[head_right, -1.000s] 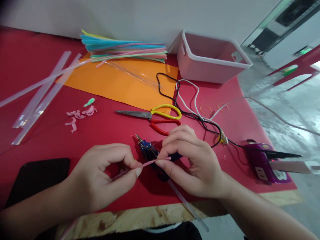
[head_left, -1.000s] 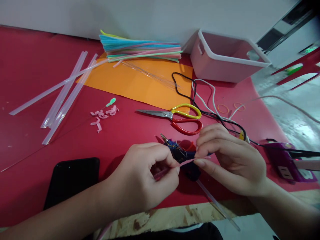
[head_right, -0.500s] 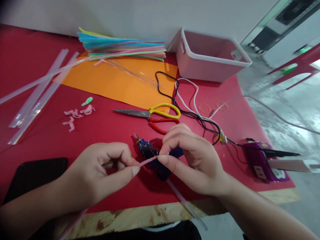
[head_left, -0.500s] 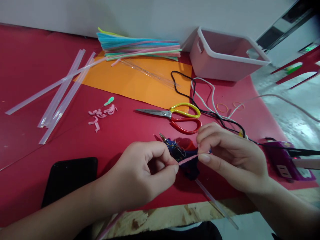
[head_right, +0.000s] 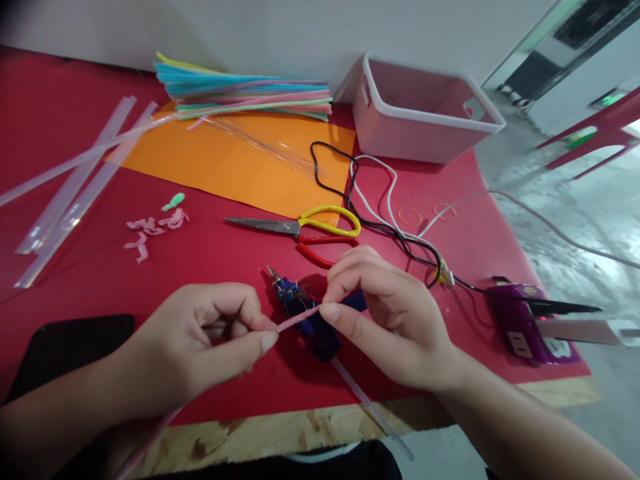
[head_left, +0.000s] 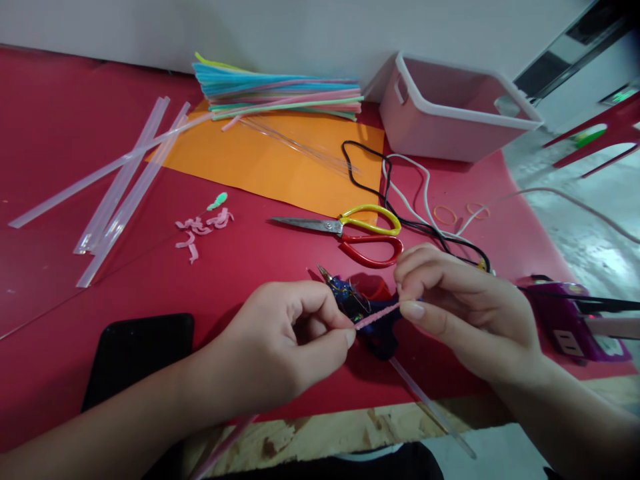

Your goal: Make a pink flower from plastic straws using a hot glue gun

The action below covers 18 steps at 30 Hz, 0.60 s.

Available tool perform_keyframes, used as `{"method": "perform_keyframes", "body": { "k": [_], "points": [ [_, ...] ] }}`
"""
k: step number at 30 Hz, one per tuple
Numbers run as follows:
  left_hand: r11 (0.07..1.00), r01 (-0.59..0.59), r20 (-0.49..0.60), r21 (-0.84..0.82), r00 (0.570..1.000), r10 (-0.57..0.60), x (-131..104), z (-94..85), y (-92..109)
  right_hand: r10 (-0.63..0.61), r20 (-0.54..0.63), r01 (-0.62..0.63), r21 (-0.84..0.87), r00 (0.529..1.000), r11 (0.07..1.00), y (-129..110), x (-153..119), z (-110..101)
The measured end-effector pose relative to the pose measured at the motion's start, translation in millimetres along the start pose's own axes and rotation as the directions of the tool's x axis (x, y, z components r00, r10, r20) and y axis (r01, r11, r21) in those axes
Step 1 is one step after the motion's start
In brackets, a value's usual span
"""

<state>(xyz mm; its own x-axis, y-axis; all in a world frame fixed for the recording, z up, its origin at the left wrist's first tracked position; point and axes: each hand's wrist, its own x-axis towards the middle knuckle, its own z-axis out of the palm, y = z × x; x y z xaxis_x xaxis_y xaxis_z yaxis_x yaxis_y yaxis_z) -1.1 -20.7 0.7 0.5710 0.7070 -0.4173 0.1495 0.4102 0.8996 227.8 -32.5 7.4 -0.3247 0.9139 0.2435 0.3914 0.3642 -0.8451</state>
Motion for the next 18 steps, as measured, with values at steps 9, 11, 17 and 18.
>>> {"method": "perform_keyframes", "body": {
  "k": [9, 11, 17, 18],
  "points": [
    [1.000, -0.016, -0.017, 0.021, 1.000, 0.017, -1, -0.6, 0, 0.002, -0.009, -0.002, -0.004, 1.000, 1.000, -1, 1, 0],
    [0.999, -0.025, -0.022, 0.025, 0.999, 0.025, 0, -1.0, -1, -0.001, -0.019, 0.001, -0.004, 1.000, 1.000, -3, 1, 2],
    [0.997, -0.036, -0.060, 0.074, 0.997, 0.041, 0, -4.5, -4, 0.057, -0.163, -0.049, 0.054, 0.985, 0.997, 18, -2, -18],
    [0.996, -0.040, -0.078, 0.084, 0.996, 0.047, 0, -5.5, -4, 0.049, -0.292, -0.027, 0.078, 0.955, 0.997, 24, -3, -26]
  ]
}}
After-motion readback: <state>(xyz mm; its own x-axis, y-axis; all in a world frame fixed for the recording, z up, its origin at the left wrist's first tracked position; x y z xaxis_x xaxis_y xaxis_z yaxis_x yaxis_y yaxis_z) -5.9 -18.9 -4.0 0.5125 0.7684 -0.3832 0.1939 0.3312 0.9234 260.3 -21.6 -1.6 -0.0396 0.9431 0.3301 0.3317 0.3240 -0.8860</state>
